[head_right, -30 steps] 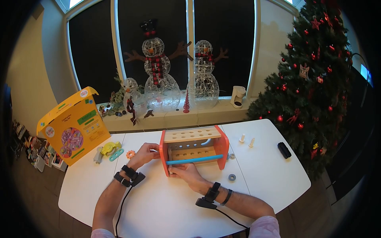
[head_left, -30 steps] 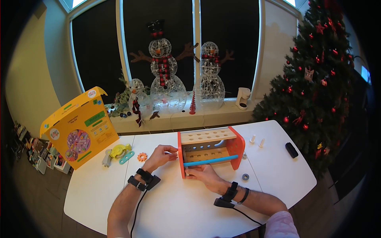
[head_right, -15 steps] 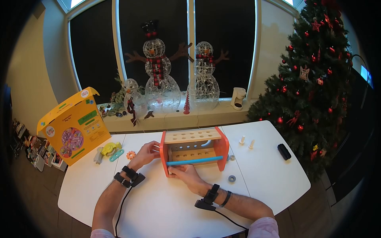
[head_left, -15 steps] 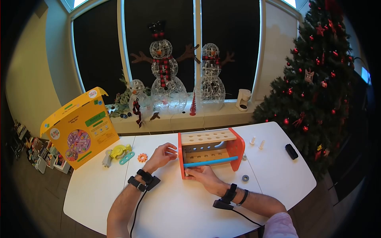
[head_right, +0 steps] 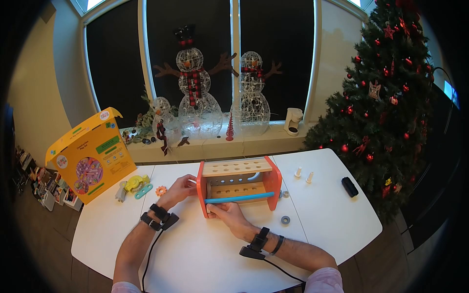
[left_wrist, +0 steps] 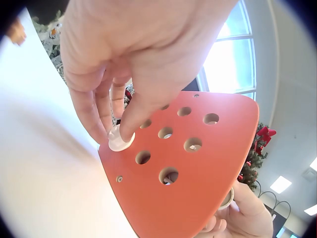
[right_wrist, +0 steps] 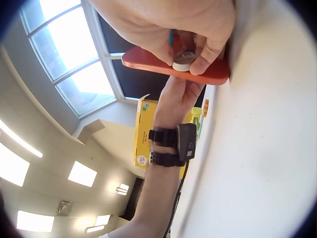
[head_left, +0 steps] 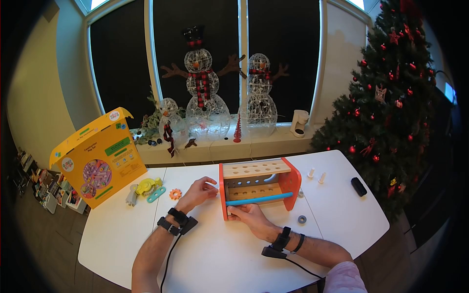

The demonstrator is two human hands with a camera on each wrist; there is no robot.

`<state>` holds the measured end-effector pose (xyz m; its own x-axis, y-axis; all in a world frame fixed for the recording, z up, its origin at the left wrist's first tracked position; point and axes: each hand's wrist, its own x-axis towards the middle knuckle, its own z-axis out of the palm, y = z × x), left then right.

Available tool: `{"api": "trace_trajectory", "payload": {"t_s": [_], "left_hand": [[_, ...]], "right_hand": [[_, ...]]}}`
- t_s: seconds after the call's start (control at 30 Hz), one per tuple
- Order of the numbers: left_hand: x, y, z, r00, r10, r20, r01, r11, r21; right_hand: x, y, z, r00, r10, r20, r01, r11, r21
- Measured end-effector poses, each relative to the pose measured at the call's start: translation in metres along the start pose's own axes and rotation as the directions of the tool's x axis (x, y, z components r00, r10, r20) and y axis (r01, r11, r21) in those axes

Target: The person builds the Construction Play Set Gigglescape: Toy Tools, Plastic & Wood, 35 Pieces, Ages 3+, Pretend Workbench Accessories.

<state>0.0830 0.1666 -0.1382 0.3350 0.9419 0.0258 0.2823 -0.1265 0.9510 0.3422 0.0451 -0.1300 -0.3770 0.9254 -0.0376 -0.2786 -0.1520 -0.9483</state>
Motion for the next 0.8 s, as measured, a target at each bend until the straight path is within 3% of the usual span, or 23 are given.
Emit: {"api": "trace_trajectory", "payload": {"t_s": [0.03, 0.17, 0.23, 0.37, 0.43, 0.57, 0.63, 0.67, 0.73, 0.8], "left_hand": [[0.0, 0.0, -0.001, 0.996, 0.085, 0.025, -0.084, 0.996, -0.035], [-0.008, 0.011, -0.001, 0.997, 0.055, 0.052, -0.051, 0.996, -0.07], [-0.013, 0.021, 0.004, 0.992, -0.129, 0.017, 0.13, 0.971, -0.201], [-0.01, 0.023, 0.002, 0.972, -0.226, 0.056, 0.233, 0.948, -0.215], [-0.007, 0.013, 0.0, 0.998, -0.012, 0.066, 0.021, 0.99, -0.142], [-0.007, 0.012, -0.001, 0.993, 0.092, 0.075, -0.08, 0.986, -0.149], [-0.012, 0.02, -0.001, 0.985, -0.168, 0.033, 0.171, 0.955, -0.242], [-0.011, 0.018, -0.001, 0.985, -0.168, 0.033, 0.171, 0.955, -0.242], [-0.005, 0.012, -0.004, 0.95, -0.287, 0.121, 0.304, 0.94, -0.157], [0.0, 0.001, -0.005, 0.967, -0.222, 0.127, 0.239, 0.961, -0.139]], "right_hand": [[0.0, 0.0, 0.0, 1.0, -0.001, 0.001, 0.001, 1.0, -0.003], [0.001, 0.004, -0.001, 1.0, -0.016, 0.011, 0.016, 1.0, 0.004], [0.002, 0.005, -0.002, 1.0, -0.01, 0.011, 0.009, 1.0, 0.018], [0.002, 0.005, -0.001, 1.0, -0.014, 0.008, 0.014, 0.999, 0.03], [0.001, 0.004, 0.0, 1.0, -0.008, 0.008, 0.008, 1.0, 0.021], [0.002, 0.005, -0.002, 1.0, -0.005, 0.015, 0.005, 1.0, 0.012], [0.002, 0.005, -0.002, 1.0, 0.0, 0.005, 0.0, 1.0, 0.003], [0.002, 0.006, -0.002, 1.0, 0.0, 0.005, 0.0, 1.0, 0.004], [0.002, 0.006, -0.002, 1.0, 0.002, 0.004, -0.002, 1.0, -0.003], [0.002, 0.007, -0.003, 1.0, 0.004, 0.006, -0.004, 1.0, -0.004]]}}
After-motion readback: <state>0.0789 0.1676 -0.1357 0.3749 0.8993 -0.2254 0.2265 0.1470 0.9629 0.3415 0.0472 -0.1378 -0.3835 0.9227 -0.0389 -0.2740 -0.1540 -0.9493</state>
